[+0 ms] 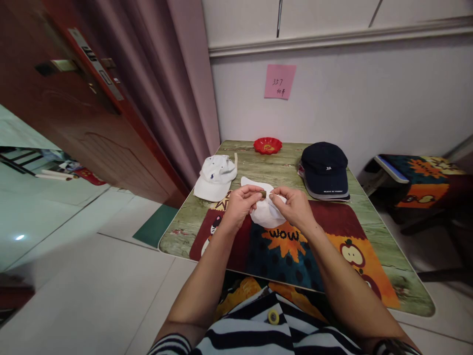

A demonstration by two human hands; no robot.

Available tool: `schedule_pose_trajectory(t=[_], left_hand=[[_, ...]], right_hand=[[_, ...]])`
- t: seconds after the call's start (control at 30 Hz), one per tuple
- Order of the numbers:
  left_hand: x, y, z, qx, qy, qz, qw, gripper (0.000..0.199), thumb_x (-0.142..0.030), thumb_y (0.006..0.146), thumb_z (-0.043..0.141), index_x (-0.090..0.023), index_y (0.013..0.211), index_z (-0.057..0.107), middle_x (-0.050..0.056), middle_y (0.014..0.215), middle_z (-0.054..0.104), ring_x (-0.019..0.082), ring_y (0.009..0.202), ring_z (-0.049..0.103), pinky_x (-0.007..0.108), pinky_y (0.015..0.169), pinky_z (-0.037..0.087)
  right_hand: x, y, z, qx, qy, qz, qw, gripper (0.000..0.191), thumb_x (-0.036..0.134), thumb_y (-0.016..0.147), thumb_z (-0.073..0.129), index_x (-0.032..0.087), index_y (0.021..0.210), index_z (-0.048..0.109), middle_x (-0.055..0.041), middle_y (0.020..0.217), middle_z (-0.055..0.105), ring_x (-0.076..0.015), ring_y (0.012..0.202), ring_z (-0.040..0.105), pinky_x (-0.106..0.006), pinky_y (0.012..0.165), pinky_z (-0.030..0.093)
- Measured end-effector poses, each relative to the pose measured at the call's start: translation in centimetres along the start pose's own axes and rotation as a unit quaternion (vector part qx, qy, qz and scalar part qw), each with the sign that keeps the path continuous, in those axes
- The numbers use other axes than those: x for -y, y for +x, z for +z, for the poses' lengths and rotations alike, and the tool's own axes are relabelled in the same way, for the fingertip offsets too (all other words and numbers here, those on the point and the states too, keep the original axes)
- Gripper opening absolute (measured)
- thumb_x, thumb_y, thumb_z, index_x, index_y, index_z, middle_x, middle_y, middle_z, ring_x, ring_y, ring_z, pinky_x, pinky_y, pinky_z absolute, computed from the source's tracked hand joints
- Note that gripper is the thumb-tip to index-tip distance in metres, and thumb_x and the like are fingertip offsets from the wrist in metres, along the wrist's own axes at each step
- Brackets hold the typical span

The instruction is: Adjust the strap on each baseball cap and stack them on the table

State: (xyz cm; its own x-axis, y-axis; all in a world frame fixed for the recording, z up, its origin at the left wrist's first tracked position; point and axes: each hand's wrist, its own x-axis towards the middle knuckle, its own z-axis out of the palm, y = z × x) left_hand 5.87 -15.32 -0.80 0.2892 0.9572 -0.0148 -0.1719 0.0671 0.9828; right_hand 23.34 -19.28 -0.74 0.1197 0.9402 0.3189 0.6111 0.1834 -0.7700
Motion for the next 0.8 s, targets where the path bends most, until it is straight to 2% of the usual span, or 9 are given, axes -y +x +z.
schedule_pose_trajectory(t=[0.27,0.43,0.6,0.7,0.8], left_hand=[[0.1,0.0,0.2,0.008,0.004,0.003,1.0,0.029,-0.033,0.066,0.084,-0.014,0.086,0.074,0.002,0.07,0.07,0.006,0.049,0.048,0.021,0.048,0.034],[0.2,0.1,-0.3,-0.01,-0.002,0.002,1.0,0.031,-0.034,0.066,0.084,-0.014,0.087,0.072,0.002,0.069,0.07,0.006,0.048,0.047,0.02,0.047,0.034],[0.0,-0.1,-0.3,0.025,0.009,-0.014,1.0,0.035,-0.036,0.066,0.085,-0.015,0.09,0.072,0.003,0.074,0.072,0.006,0.051,0.05,0.02,0.048,0.035],[-0.1,-0.2,0.1,0.046,0.017,-0.015,0.999,0.037,-0.037,0.064,0.086,-0.015,0.09,0.072,0.0,0.065,0.066,0.007,0.05,0.05,0.02,0.049,0.036],[-0.1,-0.2,0.2,0.041,0.018,-0.009,0.999,0.035,-0.037,0.064,0.086,-0.015,0.087,0.072,0.0,0.063,0.065,0.006,0.049,0.049,0.02,0.049,0.037]], right_hand=[[0.0,-0.2,0.5,-0.009,-0.022,-0.022,0.999,0.026,0.042,0.088,0.059,0.023,0.081,0.076,0.0011,0.054,0.06,-0.0163,0.051,0.051,-0.028,0.055,0.032],[-0.8,-0.2,0.0,0.014,0.036,0.006,0.999,0.027,0.046,0.087,0.064,0.021,0.089,0.073,0.0003,0.063,0.066,-0.0139,0.05,0.048,-0.027,0.051,0.032],[-1.6,0.1,-0.4,0.015,0.075,0.004,0.997,0.023,0.041,0.085,0.064,0.019,0.082,0.072,0.0012,0.06,0.062,-0.0128,0.052,0.047,-0.026,0.051,0.033],[-1.4,0.2,-0.3,0.024,0.072,-0.017,0.997,0.023,0.04,0.085,0.064,0.019,0.081,0.073,0.0008,0.061,0.062,-0.0131,0.054,0.048,-0.026,0.052,0.034],[-1.4,0.2,-0.2,0.03,0.082,-0.021,0.996,0.025,0.042,0.086,0.065,0.019,0.084,0.074,-0.0005,0.064,0.065,-0.0139,0.057,0.051,-0.026,0.054,0.036]])
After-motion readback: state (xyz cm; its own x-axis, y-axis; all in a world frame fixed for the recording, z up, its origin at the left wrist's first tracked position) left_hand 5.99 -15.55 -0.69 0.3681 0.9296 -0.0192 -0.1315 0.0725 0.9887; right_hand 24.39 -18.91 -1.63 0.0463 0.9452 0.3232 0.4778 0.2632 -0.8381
